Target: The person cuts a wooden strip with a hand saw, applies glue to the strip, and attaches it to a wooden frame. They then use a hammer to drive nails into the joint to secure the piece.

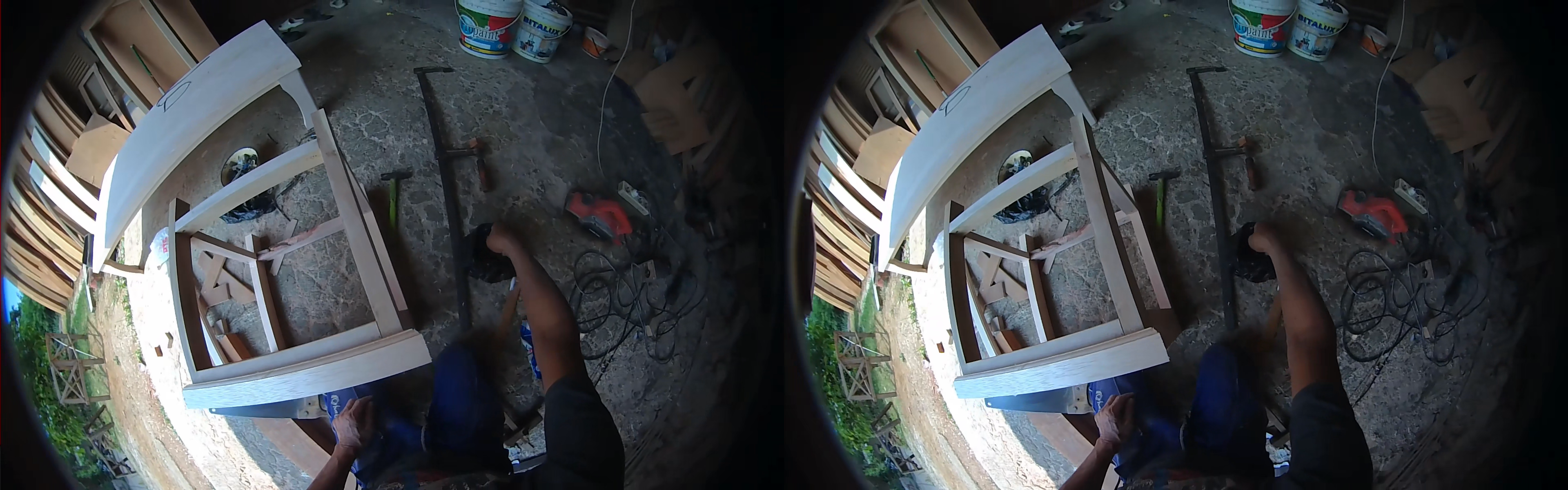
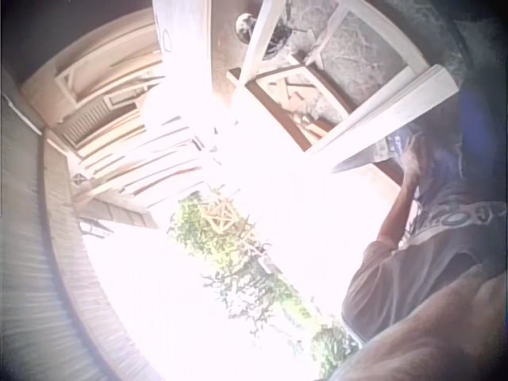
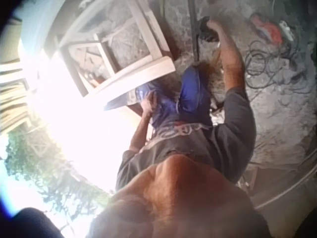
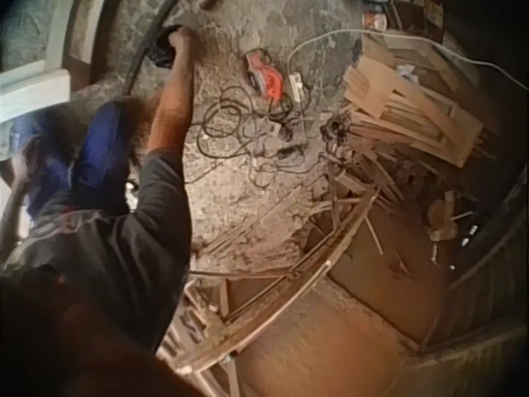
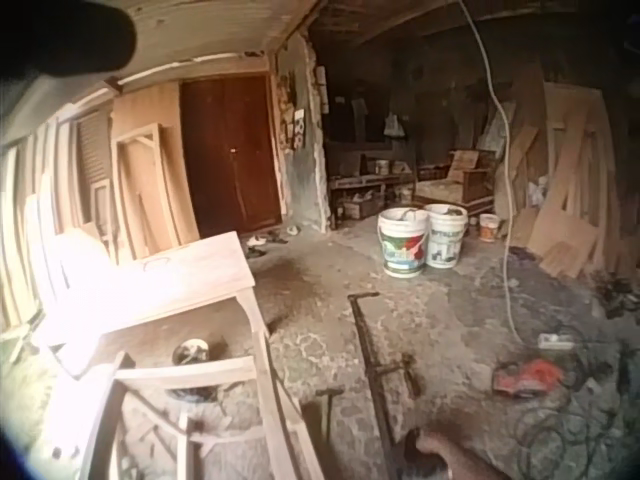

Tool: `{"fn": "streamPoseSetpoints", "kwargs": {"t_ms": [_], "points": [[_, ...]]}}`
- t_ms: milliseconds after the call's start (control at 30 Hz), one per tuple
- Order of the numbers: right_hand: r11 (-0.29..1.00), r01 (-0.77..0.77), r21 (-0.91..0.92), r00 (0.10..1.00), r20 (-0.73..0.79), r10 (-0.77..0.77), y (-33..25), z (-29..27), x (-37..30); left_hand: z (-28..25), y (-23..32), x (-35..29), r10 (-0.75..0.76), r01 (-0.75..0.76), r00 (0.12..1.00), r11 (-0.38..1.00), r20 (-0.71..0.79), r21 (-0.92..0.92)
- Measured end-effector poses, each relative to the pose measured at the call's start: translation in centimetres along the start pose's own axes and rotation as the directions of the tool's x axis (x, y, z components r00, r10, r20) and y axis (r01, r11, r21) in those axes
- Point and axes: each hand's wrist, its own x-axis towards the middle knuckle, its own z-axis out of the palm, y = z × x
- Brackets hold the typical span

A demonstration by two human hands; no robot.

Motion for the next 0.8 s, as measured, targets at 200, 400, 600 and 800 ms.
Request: {"fn": "streamPoseSetpoints", "kwargs": {"t_ms": [200, 400, 600, 800], "points": [[0.589, -0.188, 0.786, 0.953, 0.291, -0.085, 5.7, -2.9, -2.4, 0.6, 3.3, 3.0, 0.128, -0.128, 0.992, 0.952, -0.018, -0.278], [0.256, -0.143, 0.956, 0.906, 0.23, -0.355, 4.4, -3.1, -13.0, 10.7, 11.1, 8.3, 0.125, 0.408, 0.9, 0.093, 0.417, -0.908], [0.465, 0.136, 0.875, 0.848, 0.139, -0.511, 0.4, 0.0, -23.8, 15.1, 18.0, 13.5, 0.429, 0.507, 0.856, -0.591, 0.288, -0.627], [0.609, 0.334, 0.719, 0.882, -0.011, -0.471, -0.8, 2.4, -26.0, 14.4, 15.9, 13.7, 0.344, 0.461, 0.886, -0.594, 0.31, -0.659]]}}
